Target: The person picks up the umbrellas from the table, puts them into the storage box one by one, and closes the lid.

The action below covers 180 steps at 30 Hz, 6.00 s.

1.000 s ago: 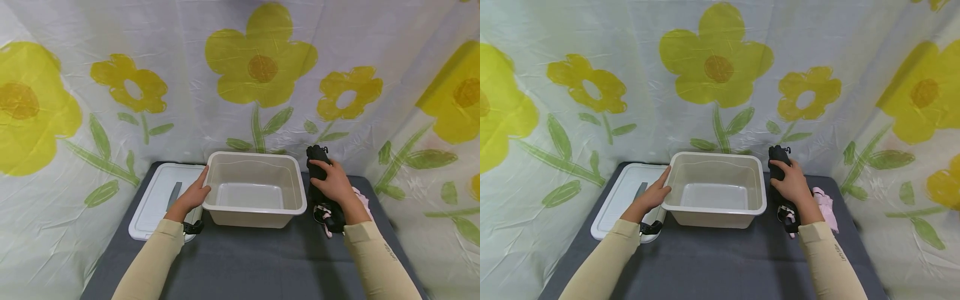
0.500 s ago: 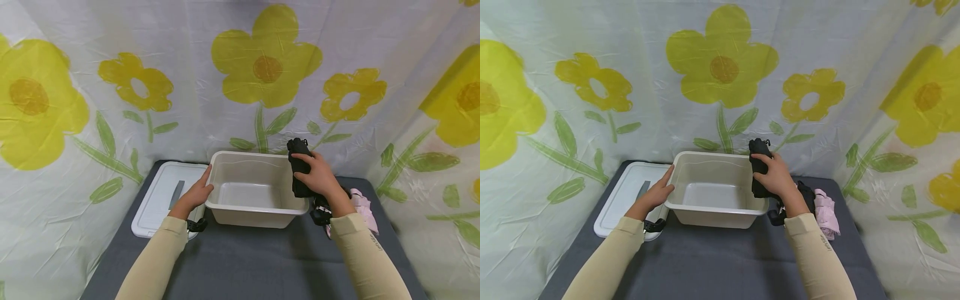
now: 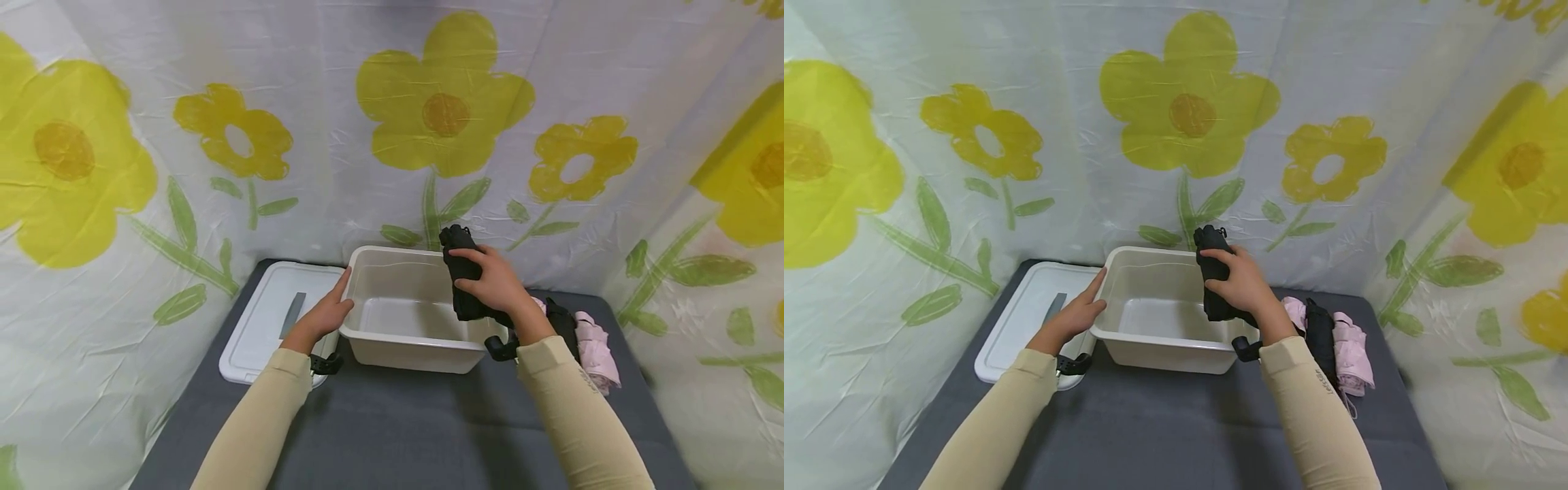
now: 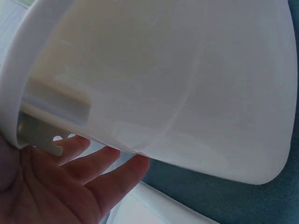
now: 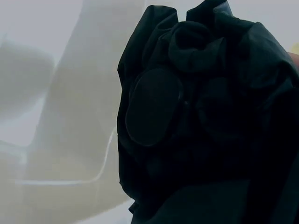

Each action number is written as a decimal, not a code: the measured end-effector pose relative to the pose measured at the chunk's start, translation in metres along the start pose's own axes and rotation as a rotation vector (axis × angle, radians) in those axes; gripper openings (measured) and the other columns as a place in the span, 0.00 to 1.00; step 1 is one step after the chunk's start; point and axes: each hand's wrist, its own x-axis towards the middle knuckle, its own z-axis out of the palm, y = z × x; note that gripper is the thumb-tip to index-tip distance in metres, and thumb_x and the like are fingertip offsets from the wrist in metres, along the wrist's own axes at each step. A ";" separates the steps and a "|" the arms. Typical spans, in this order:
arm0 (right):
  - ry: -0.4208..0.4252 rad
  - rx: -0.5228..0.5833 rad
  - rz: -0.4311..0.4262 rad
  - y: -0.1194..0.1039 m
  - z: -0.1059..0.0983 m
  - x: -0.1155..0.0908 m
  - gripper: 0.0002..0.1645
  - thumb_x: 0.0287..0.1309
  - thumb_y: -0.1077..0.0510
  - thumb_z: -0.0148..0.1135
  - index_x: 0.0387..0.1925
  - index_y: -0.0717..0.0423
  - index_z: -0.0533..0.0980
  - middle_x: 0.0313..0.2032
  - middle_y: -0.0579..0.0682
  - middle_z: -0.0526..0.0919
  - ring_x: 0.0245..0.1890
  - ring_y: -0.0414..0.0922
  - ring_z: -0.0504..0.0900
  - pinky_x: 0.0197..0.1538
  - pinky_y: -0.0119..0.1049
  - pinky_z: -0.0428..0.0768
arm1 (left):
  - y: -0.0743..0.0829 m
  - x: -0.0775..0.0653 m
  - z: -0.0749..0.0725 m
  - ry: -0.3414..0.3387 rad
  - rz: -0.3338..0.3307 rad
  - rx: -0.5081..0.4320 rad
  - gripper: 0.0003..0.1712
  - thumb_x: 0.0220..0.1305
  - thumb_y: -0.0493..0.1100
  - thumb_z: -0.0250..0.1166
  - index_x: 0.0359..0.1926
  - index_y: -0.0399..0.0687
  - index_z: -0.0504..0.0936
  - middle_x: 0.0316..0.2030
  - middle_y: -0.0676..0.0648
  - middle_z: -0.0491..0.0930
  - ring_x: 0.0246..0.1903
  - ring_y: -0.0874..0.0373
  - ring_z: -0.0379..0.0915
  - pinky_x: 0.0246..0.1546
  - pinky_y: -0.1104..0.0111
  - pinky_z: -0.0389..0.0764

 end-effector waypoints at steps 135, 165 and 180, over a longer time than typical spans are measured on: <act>-0.505 -0.023 -0.137 -0.034 0.031 0.048 0.25 0.72 0.53 0.46 0.67 0.48 0.69 0.62 0.53 0.75 0.51 0.49 0.80 0.52 0.46 0.77 | -0.005 0.011 -0.008 -0.018 -0.009 0.022 0.44 0.69 0.39 0.41 0.76 0.65 0.27 0.77 0.38 0.38 0.74 0.40 0.41 0.69 0.45 0.54; -0.300 0.105 -0.056 0.039 -0.005 -0.016 0.26 0.72 0.51 0.46 0.68 0.51 0.67 0.64 0.60 0.71 0.63 0.60 0.71 0.60 0.56 0.72 | -0.004 0.009 -0.009 -0.026 -0.012 0.017 0.44 0.68 0.39 0.41 0.76 0.64 0.28 0.77 0.38 0.36 0.74 0.39 0.40 0.69 0.44 0.54; -0.109 0.111 0.012 0.073 -0.009 -0.030 0.24 0.71 0.55 0.47 0.65 0.56 0.70 0.64 0.62 0.72 0.62 0.62 0.71 0.58 0.60 0.70 | -0.004 0.009 -0.009 -0.018 -0.015 0.019 0.44 0.69 0.39 0.42 0.77 0.64 0.28 0.77 0.39 0.37 0.74 0.40 0.40 0.69 0.44 0.53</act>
